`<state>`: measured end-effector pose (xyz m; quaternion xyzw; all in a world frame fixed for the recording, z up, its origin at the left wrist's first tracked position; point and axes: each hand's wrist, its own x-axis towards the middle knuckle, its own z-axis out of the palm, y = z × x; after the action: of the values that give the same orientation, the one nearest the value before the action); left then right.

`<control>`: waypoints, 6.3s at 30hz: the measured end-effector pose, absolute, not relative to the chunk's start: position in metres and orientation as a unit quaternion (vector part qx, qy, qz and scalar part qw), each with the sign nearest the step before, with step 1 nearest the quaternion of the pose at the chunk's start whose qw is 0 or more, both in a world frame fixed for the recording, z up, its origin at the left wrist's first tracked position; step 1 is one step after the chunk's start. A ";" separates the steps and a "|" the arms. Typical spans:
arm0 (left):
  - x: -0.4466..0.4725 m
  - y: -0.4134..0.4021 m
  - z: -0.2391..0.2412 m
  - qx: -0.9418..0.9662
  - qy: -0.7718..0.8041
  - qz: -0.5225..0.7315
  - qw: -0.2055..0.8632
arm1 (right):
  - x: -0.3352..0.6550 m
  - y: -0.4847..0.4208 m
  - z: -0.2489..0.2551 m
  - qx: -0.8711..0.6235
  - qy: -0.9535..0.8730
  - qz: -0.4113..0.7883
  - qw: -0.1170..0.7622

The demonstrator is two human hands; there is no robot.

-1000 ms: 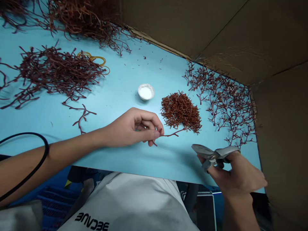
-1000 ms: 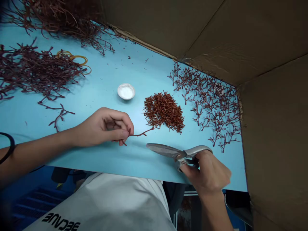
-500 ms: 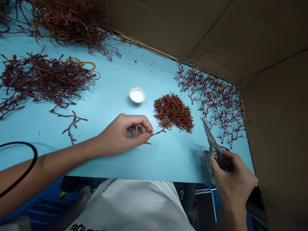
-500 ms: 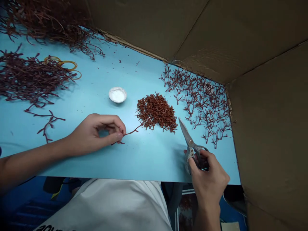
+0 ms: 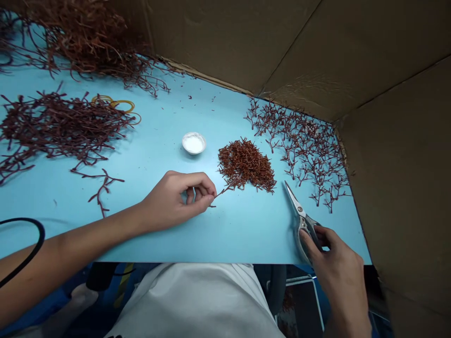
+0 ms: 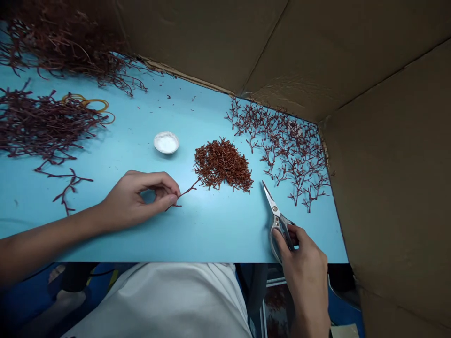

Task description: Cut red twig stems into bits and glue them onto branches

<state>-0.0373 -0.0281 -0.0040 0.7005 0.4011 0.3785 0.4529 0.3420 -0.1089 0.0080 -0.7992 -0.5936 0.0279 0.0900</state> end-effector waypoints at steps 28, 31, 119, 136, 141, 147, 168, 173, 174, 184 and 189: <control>-0.037 -0.029 -0.008 0.727 0.404 0.372 0.413 | 0.317 -0.060 -0.007 -0.769 -0.635 0.000 0.076; -0.038 -0.030 -0.008 0.729 0.406 0.367 0.410 | 0.319 -0.059 -0.006 -0.771 -0.632 0.019 0.080; -0.092 0.049 -0.021 0.571 0.552 0.480 0.373 | 0.138 0.079 0.004 -0.384 -0.889 -0.002 0.249; -0.090 0.044 -0.023 0.582 0.563 0.464 0.359 | 0.139 0.080 -0.004 -0.357 -0.909 -0.042 0.209; -0.086 0.041 -0.024 0.559 0.552 0.476 0.396 | 0.140 0.080 -0.004 -0.352 -0.915 -0.061 0.188; -0.081 0.038 -0.018 0.519 0.542 0.485 0.449 | 0.140 0.079 -0.003 -0.349 -0.920 -0.058 0.171; -0.080 0.036 -0.015 0.509 0.542 0.478 0.468 | 0.139 0.077 0.005 -0.372 -0.904 -0.016 0.209; -0.080 0.037 -0.016 0.519 0.544 0.491 0.441 | 0.143 0.079 0.007 -0.377 -0.894 -0.013 0.243; -0.080 0.037 -0.017 0.518 0.546 0.491 0.438 | 0.144 0.080 0.006 -0.375 -0.892 -0.009 0.250; -0.080 0.038 -0.013 0.494 0.553 0.515 0.430 | 0.143 0.080 0.000 -0.377 -0.896 0.023 0.234; -0.078 0.037 -0.013 0.455 0.563 0.508 0.466 | 0.137 0.080 -0.003 -0.375 -0.909 0.001 0.180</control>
<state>-0.0783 0.0374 -0.0132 0.4553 0.5634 0.5083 0.4659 0.1367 0.0798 -0.0034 -0.3751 -0.9094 0.0006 0.1799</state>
